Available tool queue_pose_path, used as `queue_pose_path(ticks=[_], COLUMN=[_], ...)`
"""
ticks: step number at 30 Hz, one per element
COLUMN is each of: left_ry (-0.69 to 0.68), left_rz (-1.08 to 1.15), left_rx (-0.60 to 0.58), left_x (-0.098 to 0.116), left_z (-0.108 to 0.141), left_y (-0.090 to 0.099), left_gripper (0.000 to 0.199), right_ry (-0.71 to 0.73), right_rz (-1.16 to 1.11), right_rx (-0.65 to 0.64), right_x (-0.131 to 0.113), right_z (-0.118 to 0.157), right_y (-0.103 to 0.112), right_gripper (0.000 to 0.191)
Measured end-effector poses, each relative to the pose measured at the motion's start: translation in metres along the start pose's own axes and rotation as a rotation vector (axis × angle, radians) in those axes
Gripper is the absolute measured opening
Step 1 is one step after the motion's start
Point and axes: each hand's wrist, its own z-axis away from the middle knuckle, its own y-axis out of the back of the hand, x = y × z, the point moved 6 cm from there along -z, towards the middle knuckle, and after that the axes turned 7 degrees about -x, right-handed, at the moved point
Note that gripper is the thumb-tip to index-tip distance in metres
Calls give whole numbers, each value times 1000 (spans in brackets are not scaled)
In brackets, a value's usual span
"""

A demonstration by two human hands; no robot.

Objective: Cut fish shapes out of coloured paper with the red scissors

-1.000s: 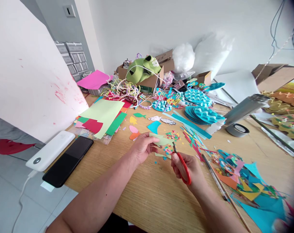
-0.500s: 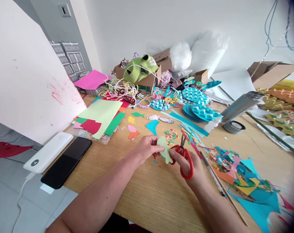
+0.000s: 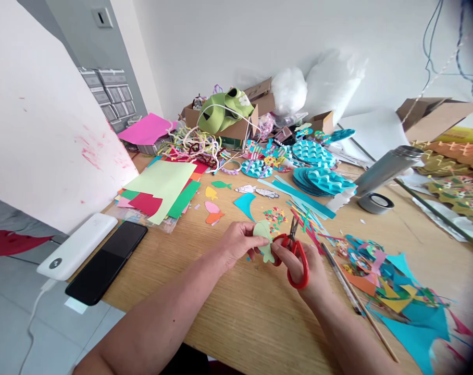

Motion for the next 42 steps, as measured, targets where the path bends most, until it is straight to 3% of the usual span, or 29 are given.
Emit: queue_pose_path(ticks=[6, 16, 42], left_ry=[-45, -69, -61], left_rz=[158, 279, 354], left_rx=[111, 154, 111], left_x=[2, 4, -2], left_z=[-1, -1, -1], left_y=[11, 13, 5], left_gripper=[23, 22, 22], right_ry=[-28, 1, -73], right_rz=[47, 47, 26], right_rx=[-35, -307, -212], right_x=[1, 10, 15], right_z=[0, 0, 0], right_y=[-2, -22, -21], right_gripper=[43, 59, 61])
